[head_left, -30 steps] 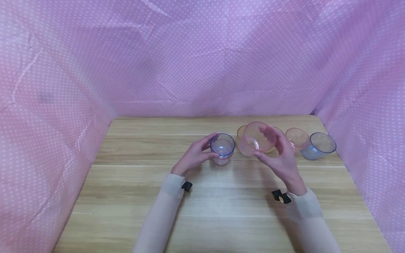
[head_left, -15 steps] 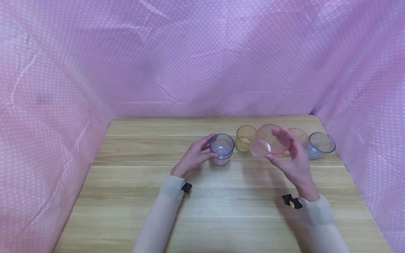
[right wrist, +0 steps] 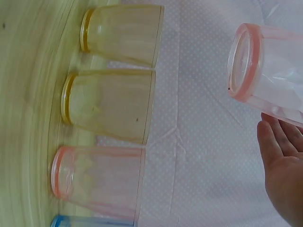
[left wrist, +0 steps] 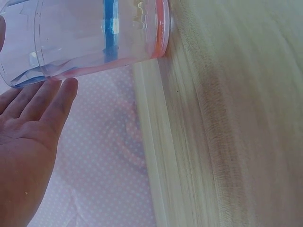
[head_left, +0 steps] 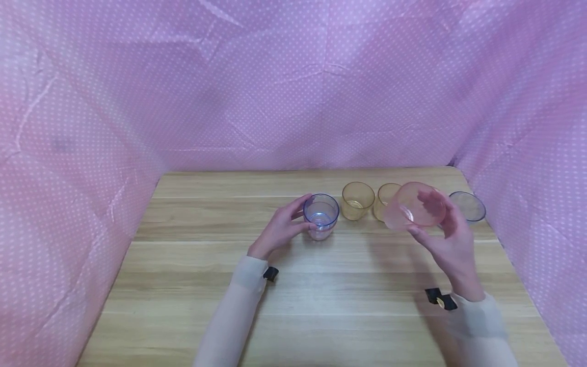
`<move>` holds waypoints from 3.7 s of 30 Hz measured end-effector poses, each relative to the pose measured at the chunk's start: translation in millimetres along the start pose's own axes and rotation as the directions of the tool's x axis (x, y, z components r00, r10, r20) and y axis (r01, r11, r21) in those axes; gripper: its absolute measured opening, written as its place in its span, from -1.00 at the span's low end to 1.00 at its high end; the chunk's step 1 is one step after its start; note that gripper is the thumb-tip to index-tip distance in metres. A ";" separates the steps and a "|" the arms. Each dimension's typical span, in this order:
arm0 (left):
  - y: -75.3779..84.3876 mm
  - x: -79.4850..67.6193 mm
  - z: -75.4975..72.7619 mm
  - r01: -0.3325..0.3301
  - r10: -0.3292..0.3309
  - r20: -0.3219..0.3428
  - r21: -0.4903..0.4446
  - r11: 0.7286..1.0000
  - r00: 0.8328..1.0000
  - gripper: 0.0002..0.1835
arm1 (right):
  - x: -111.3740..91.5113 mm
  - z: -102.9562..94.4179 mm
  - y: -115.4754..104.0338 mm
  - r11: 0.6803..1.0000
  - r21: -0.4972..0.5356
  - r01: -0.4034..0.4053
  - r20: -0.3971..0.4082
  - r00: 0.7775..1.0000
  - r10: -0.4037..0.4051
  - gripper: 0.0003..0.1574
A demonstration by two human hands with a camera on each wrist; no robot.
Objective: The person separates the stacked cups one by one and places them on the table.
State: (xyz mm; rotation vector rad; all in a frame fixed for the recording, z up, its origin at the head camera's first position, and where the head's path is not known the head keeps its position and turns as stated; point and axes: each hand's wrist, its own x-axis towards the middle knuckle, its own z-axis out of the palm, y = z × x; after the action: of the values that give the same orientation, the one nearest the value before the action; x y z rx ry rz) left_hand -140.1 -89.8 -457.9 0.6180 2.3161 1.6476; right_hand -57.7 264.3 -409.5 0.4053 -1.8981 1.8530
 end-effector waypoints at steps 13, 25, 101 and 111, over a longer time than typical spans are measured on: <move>-1.9 -0.3 1.8 -0.034 0.034 -0.007 -0.001 0.999 0.999 -0.14 | -4.5 -26.6 3.3 0.984 0.174 0.050 -0.066 0.997 -0.039 -0.03; -1.9 -2.2 1.9 -0.024 0.025 -0.015 0.043 0.999 1.000 -0.15 | -12.2 -49.7 0.1 0.977 0.211 0.017 -0.158 0.987 0.017 -0.07; -0.2 -2.7 0.0 -0.022 0.023 -0.015 0.066 0.998 1.000 -0.13 | -49.2 -145.6 36.0 0.964 -0.023 -0.264 -0.151 0.954 0.258 0.05; 0.6 -3.0 0.2 -0.005 0.007 -0.018 0.083 0.997 1.000 -0.14 | -55.0 -157.7 42.2 0.922 -0.157 -0.354 -0.128 0.933 0.336 0.00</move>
State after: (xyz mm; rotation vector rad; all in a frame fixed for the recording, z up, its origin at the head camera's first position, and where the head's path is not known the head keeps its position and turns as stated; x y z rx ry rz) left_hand -137.2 -90.9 -457.5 0.6292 2.4082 1.5733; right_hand -14.1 417.5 -475.1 -0.0885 -2.1511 1.8504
